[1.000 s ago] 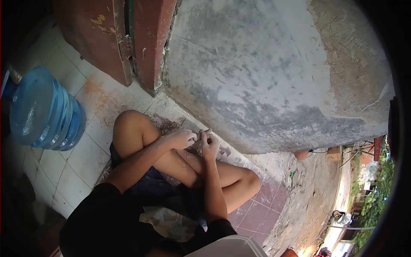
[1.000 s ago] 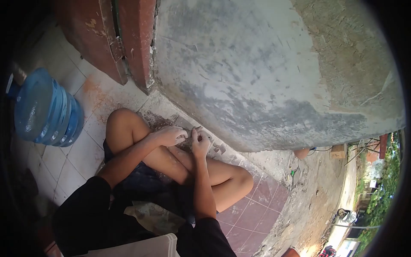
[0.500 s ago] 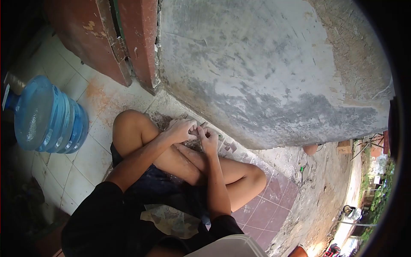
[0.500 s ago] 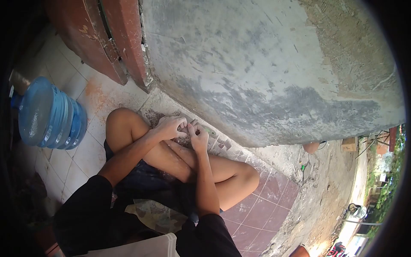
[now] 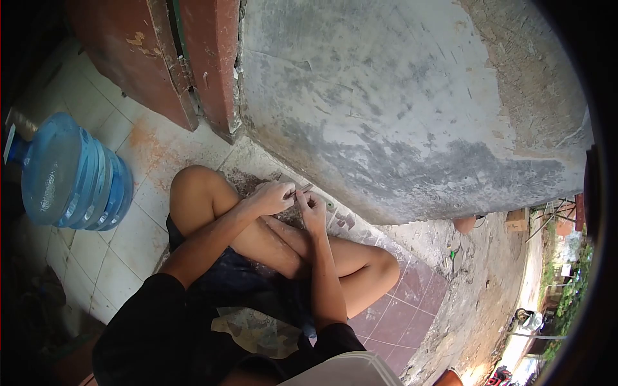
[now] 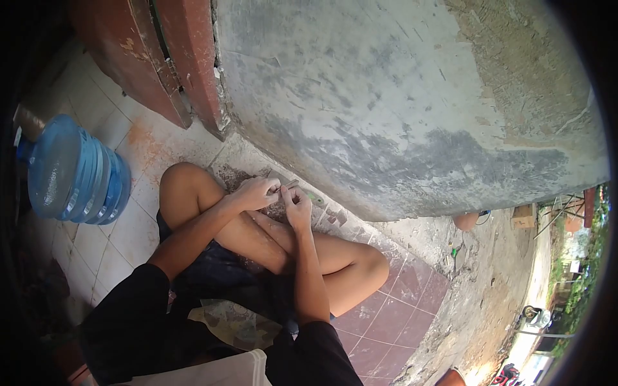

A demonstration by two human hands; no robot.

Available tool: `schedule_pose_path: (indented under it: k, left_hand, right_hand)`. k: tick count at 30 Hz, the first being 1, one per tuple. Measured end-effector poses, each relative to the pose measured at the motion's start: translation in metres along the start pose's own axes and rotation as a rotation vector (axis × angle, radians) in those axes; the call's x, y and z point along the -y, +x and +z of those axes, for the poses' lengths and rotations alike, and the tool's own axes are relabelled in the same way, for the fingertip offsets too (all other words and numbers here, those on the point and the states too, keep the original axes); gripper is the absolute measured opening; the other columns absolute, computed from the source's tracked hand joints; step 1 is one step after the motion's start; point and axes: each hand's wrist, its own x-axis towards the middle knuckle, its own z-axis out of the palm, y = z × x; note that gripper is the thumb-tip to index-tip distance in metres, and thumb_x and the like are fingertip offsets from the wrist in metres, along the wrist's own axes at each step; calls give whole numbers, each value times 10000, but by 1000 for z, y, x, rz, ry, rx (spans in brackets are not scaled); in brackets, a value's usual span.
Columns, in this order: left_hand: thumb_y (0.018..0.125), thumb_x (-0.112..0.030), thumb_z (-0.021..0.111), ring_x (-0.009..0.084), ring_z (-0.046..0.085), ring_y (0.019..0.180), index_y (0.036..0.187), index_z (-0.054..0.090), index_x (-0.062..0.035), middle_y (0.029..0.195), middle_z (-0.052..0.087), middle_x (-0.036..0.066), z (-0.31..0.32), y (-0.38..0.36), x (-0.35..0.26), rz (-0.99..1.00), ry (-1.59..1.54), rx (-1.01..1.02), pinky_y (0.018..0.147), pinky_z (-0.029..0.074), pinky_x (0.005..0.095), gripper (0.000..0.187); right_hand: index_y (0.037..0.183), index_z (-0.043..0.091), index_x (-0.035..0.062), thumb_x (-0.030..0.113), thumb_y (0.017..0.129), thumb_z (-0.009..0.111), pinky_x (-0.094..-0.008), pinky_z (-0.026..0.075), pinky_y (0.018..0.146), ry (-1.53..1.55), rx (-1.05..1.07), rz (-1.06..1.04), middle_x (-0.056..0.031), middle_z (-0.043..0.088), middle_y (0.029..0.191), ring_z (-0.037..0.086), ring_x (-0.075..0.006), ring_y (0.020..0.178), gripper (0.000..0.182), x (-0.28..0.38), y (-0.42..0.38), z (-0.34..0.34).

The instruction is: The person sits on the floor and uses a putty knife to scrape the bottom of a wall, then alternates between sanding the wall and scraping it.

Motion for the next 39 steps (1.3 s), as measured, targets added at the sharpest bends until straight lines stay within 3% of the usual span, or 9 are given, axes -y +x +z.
schedule_pose_path:
  k: [5, 10, 16, 18, 24, 26, 39]
  left_hand:
    - [878, -241, 651, 339, 691, 851, 943, 621, -12, 901, 716, 167, -5, 3, 1, -50, -284, 119, 753, 518, 429, 240]
    - [894, -220, 642, 284, 705, 880, 1015, 648, 12, 940, 729, 178, 7, 7, 12, 16, -383, 10, 786, 526, 390, 262]
    - [890, -171, 624, 233, 706, 889, 1054, 668, 24, 948, 736, 170, -3, 7, 2, -24, -450, 10, 787, 527, 368, 259]
    - [885, -161, 618, 230, 707, 882, 1058, 670, 24, 943, 736, 168, -2, 7, 3, -30, -454, 2, 784, 528, 366, 259]
    - [871, -159, 612, 242, 715, 871, 1076, 673, 21, 954, 743, 164, -7, 5, -2, -57, -403, -4, 789, 530, 357, 280]
    - [869, -263, 643, 292, 714, 921, 1073, 696, -22, 985, 744, 154, -3, 6, 3, -75, -391, -22, 804, 536, 389, 321]
    - [830, -209, 621, 263, 716, 854, 1140, 677, -41, 943, 750, 141, 0, 8, 8, -193, -405, -54, 773, 536, 375, 358]
  right_hand:
    - [755, 618, 44, 224, 939, 724, -227, 358, 557, 24, -14, 28, 62, 534, 677, 436, -36, 621, 279, -2, 1, -1]
    - [769, 597, 68, 190, 946, 718, -207, 356, 569, 77, -5, 22, 57, 565, 712, 458, -26, 633, 247, 9, 0, -4]
    - [882, 618, 21, 182, 924, 731, -235, 441, 626, 117, -101, -15, -1, 643, 724, 545, -65, 659, 202, 3, 2, -2]
    - [933, 615, 17, 158, 928, 720, -232, 443, 622, 228, -80, 65, -6, 643, 726, 551, -62, 660, 176, 21, -3, -2]
    - [913, 623, 12, 60, 918, 647, -220, 413, 594, 195, -28, 68, 21, 628, 727, 520, -45, 635, 54, 5, 2, -7]
    - [898, 623, 13, 52, 914, 628, -218, 398, 583, 195, -20, 101, 28, 616, 722, 504, -40, 628, 42, 5, 2, -10]
    - [814, 634, 48, 78, 879, 580, -232, 346, 564, 354, -9, 198, 49, 540, 688, 460, -50, 612, 89, 0, 2, -9]
